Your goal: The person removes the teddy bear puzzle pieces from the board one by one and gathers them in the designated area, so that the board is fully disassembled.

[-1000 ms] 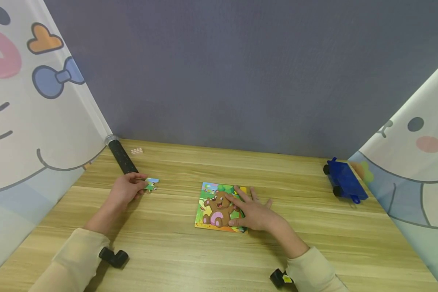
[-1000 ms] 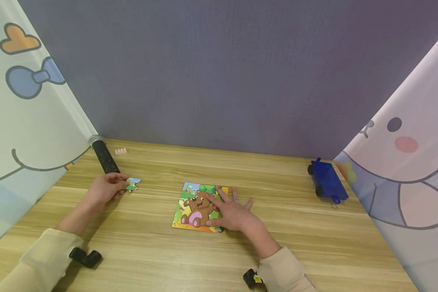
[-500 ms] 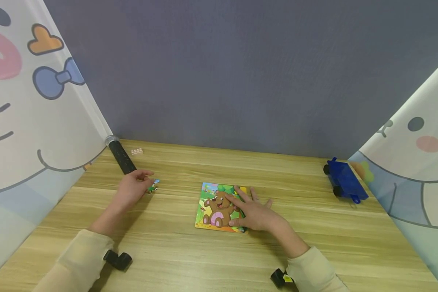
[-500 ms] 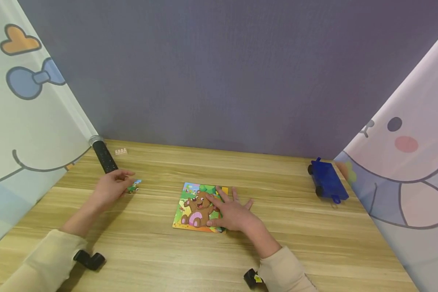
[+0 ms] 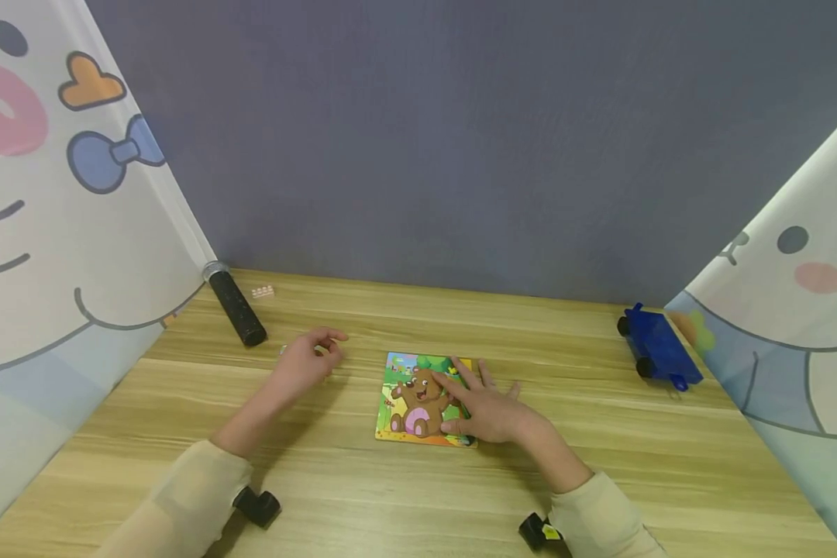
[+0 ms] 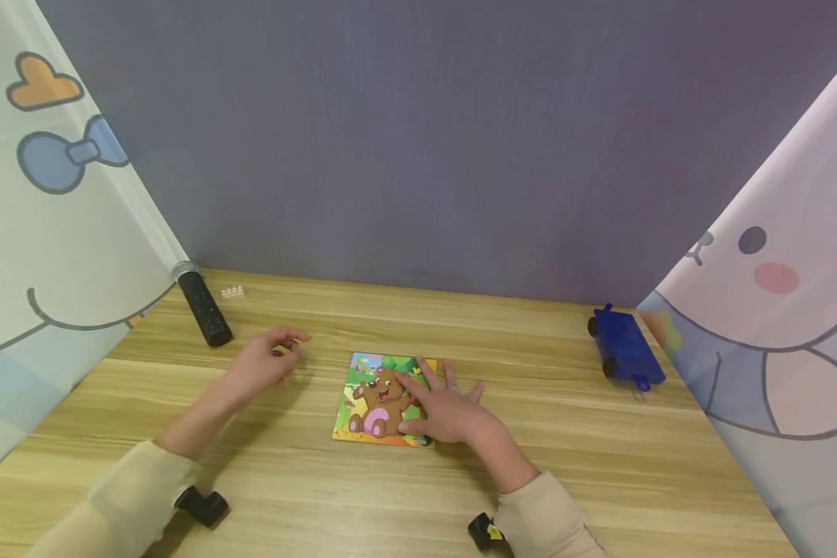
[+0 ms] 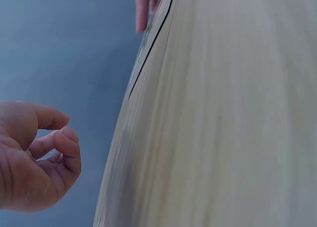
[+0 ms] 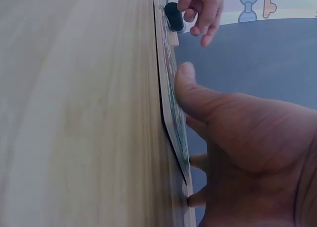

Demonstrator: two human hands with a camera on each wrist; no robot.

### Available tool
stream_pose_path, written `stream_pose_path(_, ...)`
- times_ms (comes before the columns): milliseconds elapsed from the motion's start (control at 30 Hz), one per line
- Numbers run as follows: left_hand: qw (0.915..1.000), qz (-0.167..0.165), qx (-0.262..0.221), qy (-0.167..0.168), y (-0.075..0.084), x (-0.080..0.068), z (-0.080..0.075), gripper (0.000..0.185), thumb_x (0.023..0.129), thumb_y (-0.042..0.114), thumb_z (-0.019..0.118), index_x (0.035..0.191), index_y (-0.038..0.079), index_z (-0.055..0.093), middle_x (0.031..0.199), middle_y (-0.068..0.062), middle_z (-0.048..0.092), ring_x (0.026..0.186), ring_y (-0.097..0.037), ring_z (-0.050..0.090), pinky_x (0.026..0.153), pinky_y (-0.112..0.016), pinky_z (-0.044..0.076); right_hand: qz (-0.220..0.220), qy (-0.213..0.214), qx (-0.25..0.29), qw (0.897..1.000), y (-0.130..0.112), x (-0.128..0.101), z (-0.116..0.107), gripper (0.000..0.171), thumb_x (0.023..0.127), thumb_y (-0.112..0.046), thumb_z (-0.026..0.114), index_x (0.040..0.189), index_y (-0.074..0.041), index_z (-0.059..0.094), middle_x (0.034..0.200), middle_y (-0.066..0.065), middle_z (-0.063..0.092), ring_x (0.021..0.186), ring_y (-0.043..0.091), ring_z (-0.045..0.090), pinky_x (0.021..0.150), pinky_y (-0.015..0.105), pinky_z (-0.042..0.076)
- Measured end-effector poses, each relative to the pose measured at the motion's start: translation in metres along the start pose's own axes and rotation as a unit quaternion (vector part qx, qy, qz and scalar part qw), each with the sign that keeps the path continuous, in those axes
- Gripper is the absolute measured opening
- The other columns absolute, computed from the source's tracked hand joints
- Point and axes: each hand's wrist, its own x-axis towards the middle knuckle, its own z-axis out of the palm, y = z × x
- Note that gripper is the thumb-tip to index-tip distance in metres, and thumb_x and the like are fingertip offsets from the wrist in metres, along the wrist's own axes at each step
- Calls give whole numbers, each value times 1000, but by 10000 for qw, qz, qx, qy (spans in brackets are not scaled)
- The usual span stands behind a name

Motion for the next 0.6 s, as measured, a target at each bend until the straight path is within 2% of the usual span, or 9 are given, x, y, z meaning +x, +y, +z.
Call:
stream_pose_path(133,9998,134,-6,-142,6,1,12,32,97,8,62,128,-1,62,97,-10,59,67,-23,58,50,-26,44,50,176,21,9998,2,0,-1,82,94,-54,65,162,-31,25,170,6,3,150,48,-2,93,90,3)
stream_pose_path(267,9996,156,-3,-243,11,3,21,33,97,8,64,128,0,63,97,-9,61,69,-25,62,49,-26,43,208,290,-138,9993,4,-2,-2,92,89,-60,67,162,-27,24,170,3,6,150,49,-1,94,89,4)
stream_pose_path(433,9992,132,-94,-374,16,7,32,33,95,7,65,128,0,63,97,-8,62,69,-24,63,49,-25,43,374,213,-261,9987,7,-3,-4,99,84,-66,68,163,-24,24,170,0,7,150,49,-1,93,90,6)
stream_pose_path(600,9984,151,-172,-526,19,11,44,31,95,6,65,126,1,64,96,-8,63,71,-23,64,53,-27,47,481,102,-196,9986,8,-3,-3,102,83,-67,69,163,-23,23,170,-1,6,150,48,-1,93,90,6)
